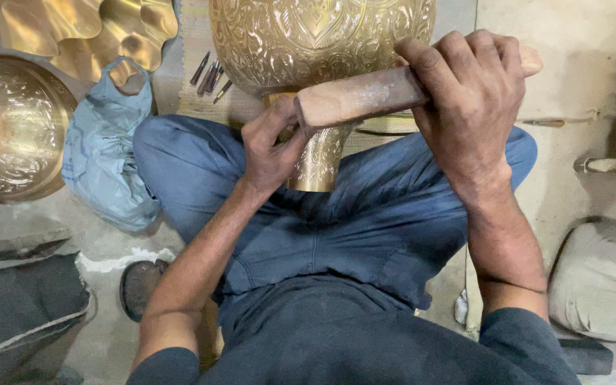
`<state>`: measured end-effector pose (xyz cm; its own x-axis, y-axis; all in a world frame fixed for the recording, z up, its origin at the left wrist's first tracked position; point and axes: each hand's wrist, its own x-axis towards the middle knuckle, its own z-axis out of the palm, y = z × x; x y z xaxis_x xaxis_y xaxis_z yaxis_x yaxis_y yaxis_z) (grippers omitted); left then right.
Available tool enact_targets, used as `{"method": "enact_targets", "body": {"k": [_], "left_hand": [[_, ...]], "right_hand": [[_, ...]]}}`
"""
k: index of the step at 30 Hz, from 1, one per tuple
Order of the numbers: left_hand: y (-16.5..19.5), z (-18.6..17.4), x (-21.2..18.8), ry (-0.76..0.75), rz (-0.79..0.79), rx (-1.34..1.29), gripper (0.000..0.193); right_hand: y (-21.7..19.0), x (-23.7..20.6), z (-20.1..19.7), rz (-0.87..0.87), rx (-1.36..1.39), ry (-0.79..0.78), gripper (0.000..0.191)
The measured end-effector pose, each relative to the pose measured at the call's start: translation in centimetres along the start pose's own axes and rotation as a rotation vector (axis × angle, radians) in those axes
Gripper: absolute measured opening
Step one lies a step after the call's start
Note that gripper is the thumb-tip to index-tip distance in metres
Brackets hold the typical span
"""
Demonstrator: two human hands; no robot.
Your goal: The person sits cross-legged on the floor with a large engraved brass vessel across their lap. They hold a steel punch against the brass rim and body and strike it with a wooden mallet, repositioning the punch repeatedly to work the metal surface around the vessel.
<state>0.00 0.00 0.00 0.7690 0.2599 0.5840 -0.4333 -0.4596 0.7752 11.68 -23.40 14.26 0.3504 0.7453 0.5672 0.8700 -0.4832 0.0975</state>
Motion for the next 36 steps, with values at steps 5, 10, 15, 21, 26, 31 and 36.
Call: {"method": "enact_targets", "body": {"k": [5, 10, 15, 21, 26, 31, 36], "left_hand": [[0.8, -0.4, 0.6, -0.005, 0.141, 0.16, 0.038], [1.3, -0.3, 1.2, -0.006, 0.18, 0.06, 0.039], [1.5, -0.5, 1.3, -0.001, 0.136, 0.157, 0.038], [1.5, -0.5, 1.3, -0.003, 0.175, 0.136, 0.042], [1.6, -0.7, 1.4, -0.034, 0.178, 0.133, 0.044], [1.8, -0.9, 1.7, -0.034, 0.186, 0.191, 0.042], [2.1, -0.9, 1.9, -0.054, 0.178, 0.12, 0.044]], "right_hand": [[-0.3, 0.0, 0.9, -0.01, -0.083, 0.011, 0.028], [-0.1, 0.3, 0.4, 0.067, 0.145, 0.051, 0.021], [0.1, 0.7, -0.2, -0.059, -0.161, 0.048, 0.024], [0.5, 0.4, -0.1, 0.016, 0.134, -0.027, 0.031], [-0.4, 0.5, 0.5, 0.196, 0.322, 0.044, 0.02], [-0.2, -0.1, 0.9, -0.035, -0.103, 0.022, 0.021], [-0.2, -0.3, 0.9, 0.168, 0.27, -0.036, 0.029]]}}
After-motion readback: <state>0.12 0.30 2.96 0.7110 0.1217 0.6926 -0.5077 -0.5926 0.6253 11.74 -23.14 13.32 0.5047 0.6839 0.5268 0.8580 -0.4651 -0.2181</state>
